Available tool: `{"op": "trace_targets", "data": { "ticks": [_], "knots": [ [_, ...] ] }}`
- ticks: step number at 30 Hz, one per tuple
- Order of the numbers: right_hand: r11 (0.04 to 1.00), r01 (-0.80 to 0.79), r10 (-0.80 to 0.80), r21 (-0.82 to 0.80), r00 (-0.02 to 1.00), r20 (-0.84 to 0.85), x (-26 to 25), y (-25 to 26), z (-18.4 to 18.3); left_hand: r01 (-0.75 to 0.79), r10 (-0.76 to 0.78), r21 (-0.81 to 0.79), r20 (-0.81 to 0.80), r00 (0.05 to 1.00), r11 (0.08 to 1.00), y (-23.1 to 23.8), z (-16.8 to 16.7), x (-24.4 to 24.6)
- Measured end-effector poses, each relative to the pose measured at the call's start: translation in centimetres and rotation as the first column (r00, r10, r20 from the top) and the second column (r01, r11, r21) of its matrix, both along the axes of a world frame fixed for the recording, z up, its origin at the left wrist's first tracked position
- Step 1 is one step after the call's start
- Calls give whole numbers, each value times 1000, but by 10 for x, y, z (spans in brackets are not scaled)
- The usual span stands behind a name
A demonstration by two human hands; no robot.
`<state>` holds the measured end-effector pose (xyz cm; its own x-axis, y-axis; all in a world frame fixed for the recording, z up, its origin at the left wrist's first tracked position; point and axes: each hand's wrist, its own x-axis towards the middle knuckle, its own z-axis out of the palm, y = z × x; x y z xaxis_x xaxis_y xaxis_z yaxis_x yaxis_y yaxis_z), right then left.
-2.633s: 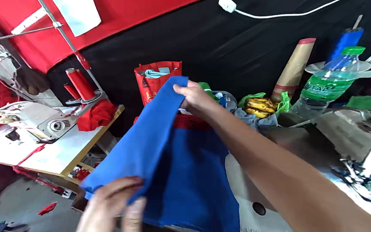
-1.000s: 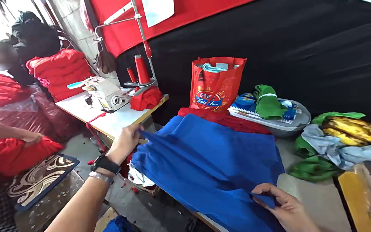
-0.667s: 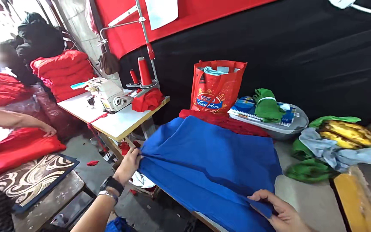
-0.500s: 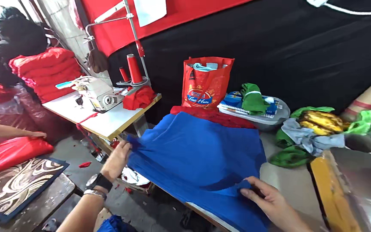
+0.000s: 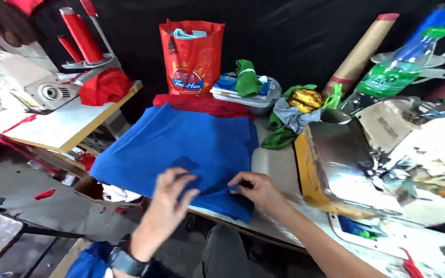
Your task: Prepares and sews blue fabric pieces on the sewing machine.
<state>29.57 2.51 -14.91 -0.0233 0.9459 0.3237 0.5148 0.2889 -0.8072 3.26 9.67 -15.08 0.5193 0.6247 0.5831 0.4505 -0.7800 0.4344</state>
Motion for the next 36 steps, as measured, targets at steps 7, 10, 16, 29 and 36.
{"op": "trace_targets", "data": {
  "ticks": [7,10,16,29,36],
  "knots": [
    [995,-71,71,69,997,5,7,4,4,120,-85,-179,192,978,977,-21,-7,72],
    [988,-83,78,131,996,43,5,3,0,135,-7,-411,300,954,901,-19,-6,69],
    [916,-50,-30,399,981,191,7,3,-17,150,-6,-566,249,968,811,-16,4,64],
    [878,-334,144,343,868,476,17,-11,-24,-65,276,-580,284,918,812,62,62,47],
    [927,-252,115,277,896,429,11,2,-8,-42,640,-772,493,589,634,125,47,0]
  ]
}}
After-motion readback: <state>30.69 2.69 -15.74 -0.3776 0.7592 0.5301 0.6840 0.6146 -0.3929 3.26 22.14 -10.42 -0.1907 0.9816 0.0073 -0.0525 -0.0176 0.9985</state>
